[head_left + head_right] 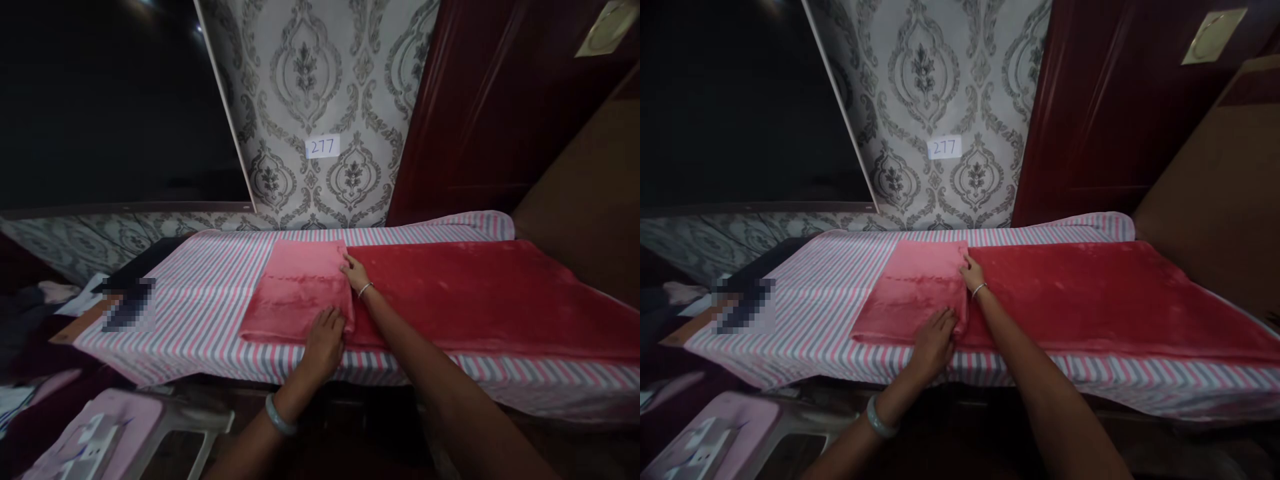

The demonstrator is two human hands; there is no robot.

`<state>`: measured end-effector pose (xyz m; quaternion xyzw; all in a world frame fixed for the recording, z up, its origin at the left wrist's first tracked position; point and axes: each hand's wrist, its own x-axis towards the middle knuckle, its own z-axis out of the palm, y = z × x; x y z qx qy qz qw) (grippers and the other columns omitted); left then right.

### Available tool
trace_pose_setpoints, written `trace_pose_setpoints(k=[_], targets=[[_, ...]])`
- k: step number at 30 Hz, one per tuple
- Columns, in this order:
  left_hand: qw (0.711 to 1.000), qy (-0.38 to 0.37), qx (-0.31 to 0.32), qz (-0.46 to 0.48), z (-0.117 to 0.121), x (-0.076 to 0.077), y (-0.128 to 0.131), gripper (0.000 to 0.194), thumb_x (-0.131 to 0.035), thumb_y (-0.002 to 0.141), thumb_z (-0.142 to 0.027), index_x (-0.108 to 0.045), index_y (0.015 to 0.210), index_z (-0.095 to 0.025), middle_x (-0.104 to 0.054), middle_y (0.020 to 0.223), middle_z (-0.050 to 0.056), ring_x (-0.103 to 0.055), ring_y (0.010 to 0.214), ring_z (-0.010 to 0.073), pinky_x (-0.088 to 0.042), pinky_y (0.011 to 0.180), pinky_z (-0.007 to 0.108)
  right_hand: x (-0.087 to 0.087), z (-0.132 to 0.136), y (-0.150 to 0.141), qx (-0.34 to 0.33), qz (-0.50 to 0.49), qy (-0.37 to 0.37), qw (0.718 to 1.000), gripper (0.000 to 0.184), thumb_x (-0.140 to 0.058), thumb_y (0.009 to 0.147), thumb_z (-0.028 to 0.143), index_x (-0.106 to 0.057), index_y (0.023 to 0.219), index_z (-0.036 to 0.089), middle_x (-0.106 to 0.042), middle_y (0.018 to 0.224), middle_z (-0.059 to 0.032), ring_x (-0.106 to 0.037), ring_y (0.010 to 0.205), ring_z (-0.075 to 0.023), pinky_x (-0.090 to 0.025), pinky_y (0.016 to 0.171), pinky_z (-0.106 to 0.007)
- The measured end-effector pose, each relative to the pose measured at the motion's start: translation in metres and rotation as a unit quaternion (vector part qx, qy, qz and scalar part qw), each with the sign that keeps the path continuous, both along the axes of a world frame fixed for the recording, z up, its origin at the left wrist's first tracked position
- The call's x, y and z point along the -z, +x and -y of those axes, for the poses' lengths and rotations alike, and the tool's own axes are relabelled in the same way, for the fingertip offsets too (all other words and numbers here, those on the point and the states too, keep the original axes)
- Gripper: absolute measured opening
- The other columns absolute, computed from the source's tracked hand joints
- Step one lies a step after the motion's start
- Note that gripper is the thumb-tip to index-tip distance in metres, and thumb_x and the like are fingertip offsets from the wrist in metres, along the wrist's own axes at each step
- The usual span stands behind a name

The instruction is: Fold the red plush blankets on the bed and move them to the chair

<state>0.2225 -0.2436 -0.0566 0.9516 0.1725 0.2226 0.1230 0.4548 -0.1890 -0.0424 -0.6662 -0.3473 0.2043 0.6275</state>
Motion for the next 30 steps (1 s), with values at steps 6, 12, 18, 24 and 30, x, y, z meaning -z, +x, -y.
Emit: trace_pose_setpoints(k=[6, 12, 18, 24, 30], targets=[[1.000, 0.021, -0.001, 0.017, 0.005, -0.010, 0.003, 0.053, -0.055, 0.073, -0.003, -0.066, 0.123, -0.016, -0.061, 0.143, 0.016, -0.047, 0.143, 0.0336, -0.040, 0.119, 0.058, -0.008, -0.006, 0.003, 0.048, 0.049, -0.031, 0.997, 0.064, -0.061, 0.076, 0.015, -0.060, 0.140, 0.011, -0.065, 0.138, -0.0125, -0.062, 0.124, -0.0242, -0.046, 0.112, -0.040], [1.000, -0.009, 0.005, 0.024, 0.018, -0.010, 0.002, 0.048, -0.058, 0.078, -0.007, -0.066, 0.125, -0.015, -0.062, 0.142, 0.017, -0.051, 0.140, 0.0327, -0.041, 0.118, 0.057, -0.006, 0.005, 0.002, 0.053, 0.112, -0.100, 0.987, 0.059, -0.055, 0.080, 0.015, -0.060, 0.138, 0.007, -0.069, 0.132, -0.0147, -0.065, 0.118, -0.0259, -0.049, 0.107, -0.043], [0.984, -0.113, 0.078, 0.117, 0.006, -0.041, -0.005, 0.032, -0.049, 0.094, -0.023, -0.069, 0.119, -0.019, -0.074, 0.121, 0.009, -0.065, 0.121, 0.0226, -0.046, 0.113, 0.046, -0.042, -0.001, -0.003, 0.065, 0.271, -0.151, 0.949, 0.057, -0.053, 0.091, 0.024, -0.053, 0.147, 0.013, -0.045, 0.157, -0.0164, -0.039, 0.145, -0.0304, -0.034, 0.120, -0.047], [0.994, -0.013, -0.101, -0.025, 0.000, -0.045, 0.009, 0.053, -0.054, 0.095, -0.038, -0.055, 0.146, -0.022, -0.048, 0.156, 0.015, -0.035, 0.150, 0.0384, -0.025, 0.120, 0.068, -0.065, -0.029, -0.015, -0.008, 0.452, -0.270, 0.850, 0.063, -0.039, 0.103, 0.044, -0.031, 0.161, 0.020, -0.018, 0.171, -0.0110, -0.013, 0.157, -0.0294, -0.024, 0.122, -0.055], [0.989, 0.043, -0.115, -0.076, 0.010, -0.012, 0.010, 0.064, -0.055, 0.095, -0.051, -0.046, 0.154, -0.030, -0.030, 0.167, 0.015, -0.020, 0.154, 0.0450, -0.019, 0.117, 0.076, -0.026, -0.037, -0.007, -0.073, 0.437, -0.393, 0.806, 0.069, -0.027, 0.106, 0.055, -0.027, 0.162, 0.016, -0.017, 0.171, -0.0130, -0.011, 0.158, -0.0264, -0.019, 0.124, -0.055]])
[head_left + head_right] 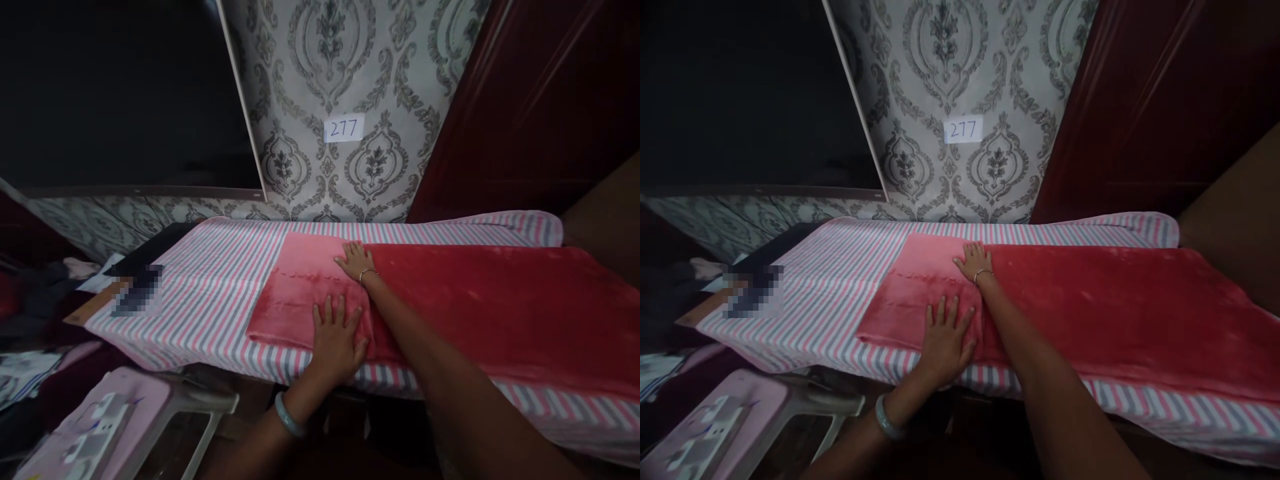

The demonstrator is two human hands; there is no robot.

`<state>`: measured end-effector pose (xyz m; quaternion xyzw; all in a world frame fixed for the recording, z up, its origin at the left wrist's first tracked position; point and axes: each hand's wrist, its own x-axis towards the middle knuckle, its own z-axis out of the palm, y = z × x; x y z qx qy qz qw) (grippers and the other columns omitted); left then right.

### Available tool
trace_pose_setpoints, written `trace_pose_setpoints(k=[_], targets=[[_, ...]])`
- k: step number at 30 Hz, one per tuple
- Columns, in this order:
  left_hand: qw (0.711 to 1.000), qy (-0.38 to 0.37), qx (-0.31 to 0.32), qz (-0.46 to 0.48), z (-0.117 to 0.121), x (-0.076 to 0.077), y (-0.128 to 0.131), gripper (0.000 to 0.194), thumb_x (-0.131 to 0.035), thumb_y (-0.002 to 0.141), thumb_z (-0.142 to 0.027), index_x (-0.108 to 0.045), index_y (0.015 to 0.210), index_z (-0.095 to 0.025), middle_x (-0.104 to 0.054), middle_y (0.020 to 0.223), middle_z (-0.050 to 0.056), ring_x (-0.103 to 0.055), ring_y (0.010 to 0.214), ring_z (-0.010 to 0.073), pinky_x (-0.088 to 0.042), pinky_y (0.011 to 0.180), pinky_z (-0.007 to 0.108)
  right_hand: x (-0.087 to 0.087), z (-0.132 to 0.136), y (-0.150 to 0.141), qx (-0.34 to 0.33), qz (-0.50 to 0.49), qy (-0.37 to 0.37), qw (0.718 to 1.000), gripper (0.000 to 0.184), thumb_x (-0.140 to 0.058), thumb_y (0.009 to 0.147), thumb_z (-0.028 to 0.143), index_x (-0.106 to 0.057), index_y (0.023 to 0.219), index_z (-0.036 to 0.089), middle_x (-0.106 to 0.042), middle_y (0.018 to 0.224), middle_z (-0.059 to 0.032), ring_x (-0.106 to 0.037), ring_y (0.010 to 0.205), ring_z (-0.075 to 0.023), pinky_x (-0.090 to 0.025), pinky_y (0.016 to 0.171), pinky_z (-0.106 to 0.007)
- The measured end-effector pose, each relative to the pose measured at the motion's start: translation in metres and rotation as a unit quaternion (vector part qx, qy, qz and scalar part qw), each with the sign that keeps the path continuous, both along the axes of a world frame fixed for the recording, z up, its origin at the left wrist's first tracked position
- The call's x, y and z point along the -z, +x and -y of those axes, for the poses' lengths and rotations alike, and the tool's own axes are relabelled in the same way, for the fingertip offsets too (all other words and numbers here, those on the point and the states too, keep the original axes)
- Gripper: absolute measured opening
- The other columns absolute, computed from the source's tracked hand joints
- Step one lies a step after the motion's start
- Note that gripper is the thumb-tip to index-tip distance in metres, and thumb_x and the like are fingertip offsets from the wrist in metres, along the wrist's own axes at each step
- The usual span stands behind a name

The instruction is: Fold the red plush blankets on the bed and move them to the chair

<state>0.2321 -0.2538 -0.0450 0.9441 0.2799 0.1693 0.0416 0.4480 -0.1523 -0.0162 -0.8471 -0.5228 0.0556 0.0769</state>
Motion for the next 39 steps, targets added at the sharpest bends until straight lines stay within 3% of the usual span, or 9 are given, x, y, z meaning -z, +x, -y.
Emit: trace_pose_setpoints(k=[5, 13, 16, 20, 23, 27, 30, 32, 39], targets=[[1.000, 0.007, 0.006, 0.014, -0.002, 0.001, -0.001, 0.064, -0.053, 0.095, -0.053, -0.045, 0.155, -0.031, -0.032, 0.166, 0.015, -0.022, 0.153, 0.0450, -0.019, 0.117, 0.076, 0.008, -0.001, 0.003, 0.001, 0.003, 0.009, 1.000, 0.070, -0.026, 0.105, 0.057, -0.026, 0.163, 0.017, -0.016, 0.171, -0.0124, -0.011, 0.158, -0.0273, -0.020, 0.123, -0.055], [1.000, -0.019, 0.013, 0.016, 0.002, -0.003, -0.004, 0.060, -0.053, 0.096, -0.050, -0.049, 0.152, -0.027, -0.038, 0.163, 0.015, -0.025, 0.153, 0.0432, -0.019, 0.120, 0.072, -0.005, 0.003, 0.002, -0.002, -0.021, -0.015, 1.000, 0.069, -0.025, 0.105, 0.056, -0.024, 0.163, 0.018, -0.013, 0.172, -0.0124, -0.008, 0.158, -0.0265, -0.021, 0.123, -0.057], [0.997, -0.065, 0.025, 0.018, -0.003, -0.018, -0.009, 0.054, -0.054, 0.096, -0.048, -0.057, 0.145, -0.025, -0.045, 0.159, 0.014, -0.031, 0.151, 0.0409, -0.022, 0.121, 0.070, -0.018, 0.006, -0.005, 0.026, -0.031, 0.003, 0.999, 0.062, -0.025, 0.105, 0.045, -0.030, 0.161, 0.017, -0.019, 0.170, -0.0135, -0.014, 0.157, -0.0289, -0.024, 0.121, -0.060], [0.986, -0.145, 0.042, 0.067, -0.029, -0.055, -0.004, 0.043, -0.038, 0.101, -0.028, -0.063, 0.135, -0.020, -0.059, 0.148, 0.011, -0.052, 0.139, 0.0256, -0.039, 0.119, 0.049, -0.026, 0.018, -0.024, 0.014, -0.001, 0.091, 0.996, 0.061, -0.032, 0.100, 0.027, -0.036, 0.158, 0.011, -0.032, 0.165, -0.0168, -0.027, 0.153, -0.0290, -0.029, 0.122, -0.050], [0.991, -0.103, 0.008, 0.080, -0.057, -0.070, 0.010, 0.050, -0.036, 0.100, -0.022, -0.052, 0.147, -0.017, -0.055, 0.152, 0.012, -0.048, 0.142, 0.0223, -0.035, 0.122, 0.047, -0.015, 0.034, -0.042, -0.017, 0.007, 0.087, 0.996, 0.059, -0.032, 0.100, 0.026, -0.038, 0.158, 0.014, -0.035, 0.164, -0.0144, -0.032, 0.151, -0.0277, -0.033, 0.120, -0.047], [0.998, -0.038, -0.025, -0.045, -0.081, -0.047, 0.022, 0.056, -0.038, 0.103, -0.037, -0.042, 0.155, -0.017, -0.038, 0.164, 0.012, -0.027, 0.155, 0.0279, -0.017, 0.126, 0.061, 0.007, 0.053, -0.059, -0.008, 0.047, 0.030, 0.998, 0.058, -0.027, 0.103, 0.031, -0.037, 0.160, 0.022, -0.026, 0.169, -0.0087, -0.023, 0.155, -0.0276, -0.025, 0.122, -0.053], [0.996, -0.031, -0.022, -0.080, -0.086, -0.022, 0.022, 0.061, -0.031, 0.105, -0.045, -0.036, 0.158, -0.016, -0.031, 0.167, 0.011, -0.020, 0.157, 0.0258, -0.013, 0.127, 0.060, 0.015, 0.057, -0.064, -0.006, 0.070, 0.019, 0.997, 0.060, -0.027, 0.103, 0.032, -0.032, 0.161, 0.021, -0.022, 0.170, -0.0081, -0.020, 0.156, -0.0276, -0.021, 0.123, -0.054], [0.997, -0.029, -0.023, -0.075, -0.087, -0.013, 0.021, 0.063, -0.028, 0.106, -0.048, -0.034, 0.159, -0.016, -0.028, 0.168, 0.010, -0.019, 0.158, 0.0250, -0.013, 0.127, 0.060, 0.015, 0.057, -0.064, -0.005, 0.074, 0.017, 0.997, 0.060, -0.026, 0.103, 0.032, -0.032, 0.162, 0.021, -0.021, 0.170, -0.0080, -0.020, 0.156, -0.0277, -0.020, 0.123, -0.053], [0.992, -0.029, -0.038, -0.119, -0.098, -0.029, 0.003, 0.067, -0.031, 0.104, -0.055, -0.033, 0.160, -0.018, -0.026, 0.168, 0.012, -0.019, 0.158, 0.0276, -0.009, 0.126, 0.063, 0.007, 0.057, -0.067, 0.002, 0.063, 0.013, 0.998, 0.060, -0.027, 0.104, 0.033, -0.031, 0.162, 0.019, -0.022, 0.170, -0.0078, -0.019, 0.156, -0.0274, -0.020, 0.124, -0.052]])
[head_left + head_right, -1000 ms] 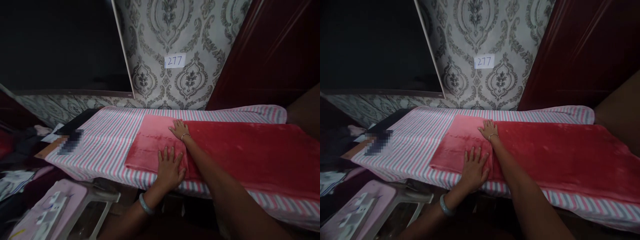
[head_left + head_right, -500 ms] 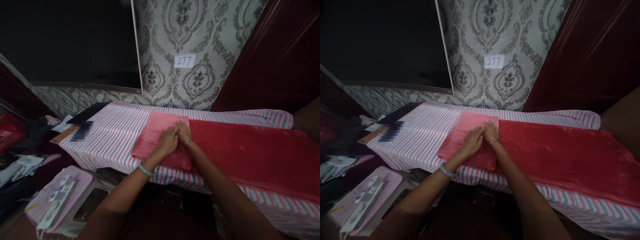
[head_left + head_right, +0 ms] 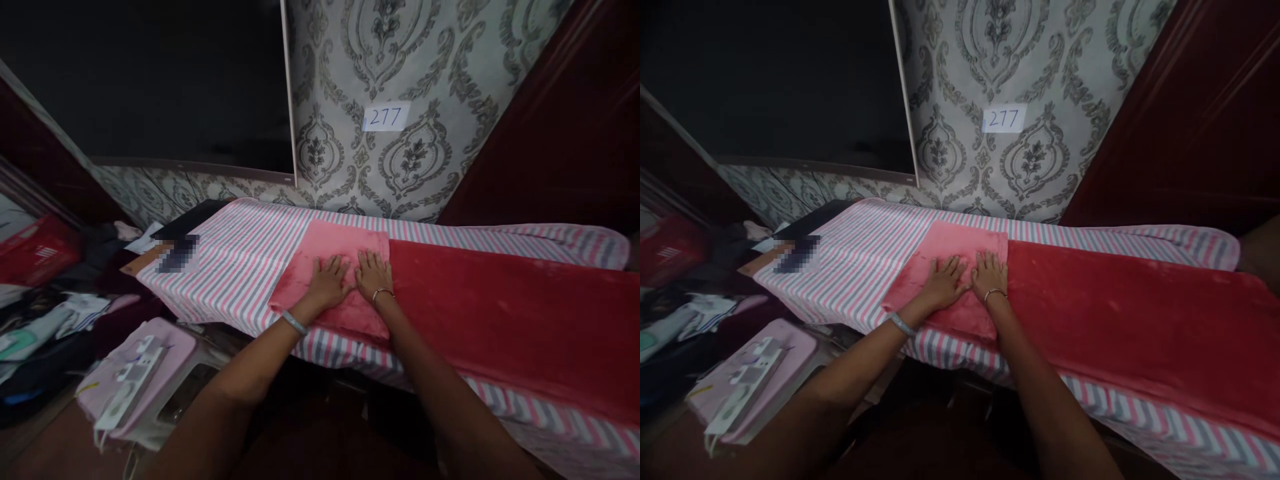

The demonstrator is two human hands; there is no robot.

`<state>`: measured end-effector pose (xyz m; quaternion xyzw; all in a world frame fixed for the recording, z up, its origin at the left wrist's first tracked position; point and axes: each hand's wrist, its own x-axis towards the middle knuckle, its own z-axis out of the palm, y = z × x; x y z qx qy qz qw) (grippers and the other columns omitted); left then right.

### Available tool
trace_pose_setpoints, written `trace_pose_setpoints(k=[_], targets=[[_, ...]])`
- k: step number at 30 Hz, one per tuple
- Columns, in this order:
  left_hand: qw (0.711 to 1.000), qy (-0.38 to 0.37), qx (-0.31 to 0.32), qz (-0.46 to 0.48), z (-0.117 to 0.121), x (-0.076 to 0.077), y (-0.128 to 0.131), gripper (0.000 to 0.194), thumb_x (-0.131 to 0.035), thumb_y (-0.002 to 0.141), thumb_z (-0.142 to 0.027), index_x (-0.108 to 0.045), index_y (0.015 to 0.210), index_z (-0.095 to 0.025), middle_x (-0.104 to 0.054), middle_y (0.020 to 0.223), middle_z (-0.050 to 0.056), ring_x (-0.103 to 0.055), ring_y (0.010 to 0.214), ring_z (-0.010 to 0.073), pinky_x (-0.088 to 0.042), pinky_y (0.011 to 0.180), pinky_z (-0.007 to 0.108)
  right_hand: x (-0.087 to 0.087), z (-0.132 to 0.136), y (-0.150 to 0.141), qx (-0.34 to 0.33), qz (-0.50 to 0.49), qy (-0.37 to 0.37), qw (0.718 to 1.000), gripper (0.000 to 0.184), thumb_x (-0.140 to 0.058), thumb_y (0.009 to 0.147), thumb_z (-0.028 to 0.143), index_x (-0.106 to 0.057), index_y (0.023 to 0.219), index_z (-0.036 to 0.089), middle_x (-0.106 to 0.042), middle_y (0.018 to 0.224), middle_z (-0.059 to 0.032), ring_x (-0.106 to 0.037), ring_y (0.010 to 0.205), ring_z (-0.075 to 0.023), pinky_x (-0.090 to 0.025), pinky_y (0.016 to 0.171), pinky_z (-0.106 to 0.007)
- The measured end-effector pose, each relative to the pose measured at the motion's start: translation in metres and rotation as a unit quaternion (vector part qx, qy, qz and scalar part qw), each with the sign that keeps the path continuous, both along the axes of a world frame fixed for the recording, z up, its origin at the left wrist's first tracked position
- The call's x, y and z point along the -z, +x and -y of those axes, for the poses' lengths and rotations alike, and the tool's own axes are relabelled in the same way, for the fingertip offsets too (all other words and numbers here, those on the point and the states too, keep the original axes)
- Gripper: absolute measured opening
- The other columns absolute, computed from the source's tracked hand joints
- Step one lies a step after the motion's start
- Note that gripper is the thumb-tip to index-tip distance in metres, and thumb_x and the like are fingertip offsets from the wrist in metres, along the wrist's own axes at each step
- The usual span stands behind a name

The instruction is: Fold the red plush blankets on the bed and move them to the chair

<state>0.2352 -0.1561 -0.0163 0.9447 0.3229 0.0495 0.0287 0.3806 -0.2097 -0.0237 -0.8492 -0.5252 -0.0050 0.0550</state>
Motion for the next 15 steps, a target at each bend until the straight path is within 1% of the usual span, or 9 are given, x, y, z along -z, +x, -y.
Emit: trace_pose_setpoints(k=[2, 4, 7, 9, 11, 12, 15], targets=[[0.999, 0.005, -0.024, -0.027, -0.008, -0.005, -0.018, 0.069, -0.032, 0.103, -0.057, -0.031, 0.160, -0.018, -0.024, 0.169, 0.013, -0.018, 0.158, 0.0286, -0.006, 0.125, 0.065, -0.001, 0.000, -0.001, -0.001, -0.004, 0.006, 1.000, 0.060, -0.027, 0.104, 0.033, -0.031, 0.162, 0.019, -0.022, 0.170, -0.0080, -0.019, 0.156, -0.0275, -0.019, 0.125, -0.052], [0.997, 0.011, -0.064, -0.046, -0.017, -0.008, -0.039, 0.070, -0.031, 0.103, -0.057, -0.031, 0.161, -0.017, -0.020, 0.170, 0.014, -0.015, 0.159, 0.0287, -0.006, 0.125, 0.065, -0.001, 0.000, -0.002, 0.000, -0.008, 0.011, 1.000, 0.060, -0.028, 0.103, 0.033, -0.032, 0.162, 0.019, -0.023, 0.170, -0.0080, -0.019, 0.156, -0.0276, -0.018, 0.125, -0.052], [0.989, 0.005, -0.136, -0.053, -0.027, -0.012, -0.065, 0.071, -0.027, 0.104, -0.055, -0.025, 0.162, -0.016, -0.013, 0.171, 0.013, -0.012, 0.159, 0.0296, -0.009, 0.124, 0.066, 0.001, -0.001, -0.002, 0.000, -0.014, 0.018, 1.000, 0.060, -0.028, 0.103, 0.033, -0.033, 0.161, 0.019, -0.024, 0.169, -0.0083, -0.019, 0.156, -0.0278, -0.019, 0.124, -0.053], [0.982, -0.009, -0.180, -0.051, -0.033, -0.016, -0.074, 0.071, -0.027, 0.104, -0.053, -0.022, 0.163, -0.013, -0.014, 0.171, 0.015, -0.013, 0.159, 0.0309, -0.012, 0.124, 0.065, 0.003, 0.000, -0.001, -0.002, -0.017, 0.024, 1.000, 0.060, -0.028, 0.103, 0.032, -0.033, 0.161, 0.019, -0.024, 0.169, -0.0086, -0.020, 0.156, -0.0280, -0.019, 0.124, -0.053], [0.978, -0.014, -0.203, -0.045, -0.039, -0.023, -0.073, 0.070, -0.028, 0.105, -0.049, -0.021, 0.163, -0.010, -0.015, 0.171, 0.017, -0.014, 0.159, 0.0312, -0.014, 0.125, 0.062, 0.001, 0.000, 0.001, -0.001, -0.024, 0.025, 0.999, 0.060, -0.027, 0.103, 0.032, -0.033, 0.161, 0.019, -0.024, 0.169, -0.0083, -0.020, 0.156, -0.0279, -0.019, 0.124, -0.053], [0.978, -0.014, -0.202, -0.041, -0.043, -0.026, -0.070, 0.069, -0.029, 0.104, -0.046, -0.022, 0.162, -0.010, -0.016, 0.171, 0.017, -0.014, 0.159, 0.0310, -0.015, 0.125, 0.061, -0.001, 0.000, 0.002, 0.001, -0.029, 0.021, 0.999, 0.060, -0.028, 0.102, 0.032, -0.034, 0.161, 0.019, -0.025, 0.169, -0.0082, -0.020, 0.156, -0.0281, -0.019, 0.124, -0.054], [0.985, -0.010, -0.168, -0.032, -0.055, -0.035, -0.048, 0.064, -0.032, 0.103, -0.036, -0.028, 0.161, -0.009, -0.021, 0.170, 0.016, -0.017, 0.158, 0.0300, -0.016, 0.126, 0.061, -0.017, -0.005, 0.001, 0.002, -0.042, 0.011, 0.999, 0.061, -0.031, 0.101, 0.032, -0.034, 0.161, 0.019, -0.029, 0.168, -0.0090, -0.022, 0.155, -0.0297, -0.021, 0.123, -0.056]])
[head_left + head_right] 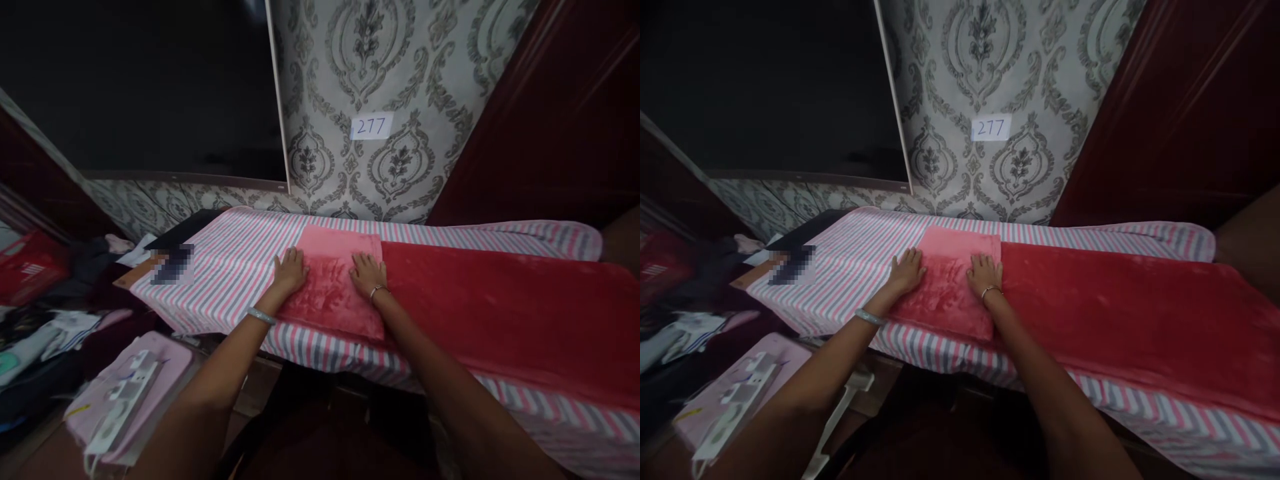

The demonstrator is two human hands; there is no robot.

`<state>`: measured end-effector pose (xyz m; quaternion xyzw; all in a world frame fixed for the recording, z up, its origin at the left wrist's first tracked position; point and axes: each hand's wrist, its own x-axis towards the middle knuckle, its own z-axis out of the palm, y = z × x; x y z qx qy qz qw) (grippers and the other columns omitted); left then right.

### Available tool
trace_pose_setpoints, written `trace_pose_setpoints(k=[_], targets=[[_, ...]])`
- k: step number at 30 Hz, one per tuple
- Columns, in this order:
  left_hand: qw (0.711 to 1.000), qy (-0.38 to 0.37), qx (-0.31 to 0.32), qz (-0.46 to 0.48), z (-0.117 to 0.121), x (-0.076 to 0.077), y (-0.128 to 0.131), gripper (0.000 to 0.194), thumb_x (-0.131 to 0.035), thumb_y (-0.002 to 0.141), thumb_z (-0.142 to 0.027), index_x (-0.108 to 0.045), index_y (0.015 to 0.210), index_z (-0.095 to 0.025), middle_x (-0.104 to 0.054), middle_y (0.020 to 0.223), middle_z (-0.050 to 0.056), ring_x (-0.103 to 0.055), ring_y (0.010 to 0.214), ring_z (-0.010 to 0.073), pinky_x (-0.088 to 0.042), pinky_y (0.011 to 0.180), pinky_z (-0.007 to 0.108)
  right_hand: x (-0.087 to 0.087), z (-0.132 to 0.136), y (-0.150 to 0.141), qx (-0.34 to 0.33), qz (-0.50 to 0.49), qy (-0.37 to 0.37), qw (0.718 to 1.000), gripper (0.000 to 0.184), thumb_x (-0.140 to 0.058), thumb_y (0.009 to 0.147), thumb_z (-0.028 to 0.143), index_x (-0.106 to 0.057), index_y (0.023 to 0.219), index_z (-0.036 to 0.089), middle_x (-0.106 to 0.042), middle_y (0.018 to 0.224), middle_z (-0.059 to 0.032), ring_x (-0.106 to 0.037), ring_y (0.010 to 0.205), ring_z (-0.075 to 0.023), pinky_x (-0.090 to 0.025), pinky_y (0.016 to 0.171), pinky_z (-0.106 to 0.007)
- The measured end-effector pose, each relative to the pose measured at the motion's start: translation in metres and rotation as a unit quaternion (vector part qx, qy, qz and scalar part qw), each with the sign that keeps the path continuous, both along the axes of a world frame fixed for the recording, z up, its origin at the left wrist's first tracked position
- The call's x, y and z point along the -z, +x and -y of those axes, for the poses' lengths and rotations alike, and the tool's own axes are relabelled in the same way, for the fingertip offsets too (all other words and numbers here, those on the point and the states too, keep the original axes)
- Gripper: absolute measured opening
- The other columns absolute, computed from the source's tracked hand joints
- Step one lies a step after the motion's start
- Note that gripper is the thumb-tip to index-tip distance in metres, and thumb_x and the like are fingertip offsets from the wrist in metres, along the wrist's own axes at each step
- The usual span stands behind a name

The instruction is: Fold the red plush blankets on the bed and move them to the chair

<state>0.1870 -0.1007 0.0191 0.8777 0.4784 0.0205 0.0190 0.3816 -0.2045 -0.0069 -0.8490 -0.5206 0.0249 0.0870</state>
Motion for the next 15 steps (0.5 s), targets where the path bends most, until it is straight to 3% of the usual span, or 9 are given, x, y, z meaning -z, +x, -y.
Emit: trace_pose_setpoints(k=[4, 8, 11, 15], targets=[[0.999, 0.018, 0.042, 0.012, -0.009, 0.004, 0.030, 0.060, -0.031, 0.103, -0.034, -0.033, 0.159, -0.013, -0.026, 0.169, 0.015, -0.020, 0.157, 0.0298, -0.017, 0.125, 0.061, -0.022, -0.021, -0.020, -0.081, 0.015, 0.027, 0.996, 0.061, -0.032, 0.100, 0.027, -0.033, 0.161, 0.022, -0.027, 0.168, -0.0065, -0.020, 0.156, -0.0280, -0.021, 0.123, -0.055], [0.994, 0.068, 0.076, 0.030, -0.008, 0.025, 0.038, 0.058, -0.026, 0.104, -0.034, -0.039, 0.158, -0.017, -0.030, 0.167, 0.013, -0.020, 0.157, 0.0319, -0.017, 0.123, 0.063, -0.014, -0.037, -0.040, -0.155, 0.012, -0.009, 0.988, 0.059, -0.031, 0.102, 0.028, -0.032, 0.161, 0.024, -0.024, 0.169, -0.0033, -0.019, 0.156, -0.0248, -0.017, 0.125, -0.053], [0.992, 0.088, 0.084, 0.044, -0.007, 0.034, 0.036, 0.057, -0.028, 0.104, -0.036, -0.041, 0.157, -0.019, -0.033, 0.166, 0.012, -0.022, 0.156, 0.0327, -0.018, 0.123, 0.063, 0.004, -0.032, -0.029, -0.135, 0.018, -0.029, 0.990, 0.061, -0.030, 0.105, 0.043, -0.030, 0.162, 0.021, -0.020, 0.170, -0.0073, -0.014, 0.157, -0.0246, -0.012, 0.125, -0.054], [0.992, 0.080, 0.080, 0.054, -0.007, 0.033, 0.037, 0.057, -0.028, 0.104, -0.038, -0.042, 0.156, -0.019, -0.035, 0.165, 0.012, -0.023, 0.156, 0.0326, -0.019, 0.122, 0.064, 0.012, -0.017, 0.010, -0.038, 0.021, -0.053, 0.998, 0.074, -0.032, 0.103, 0.059, -0.027, 0.162, 0.016, -0.016, 0.171, -0.0138, -0.011, 0.158, -0.0261, -0.012, 0.124, -0.055]])
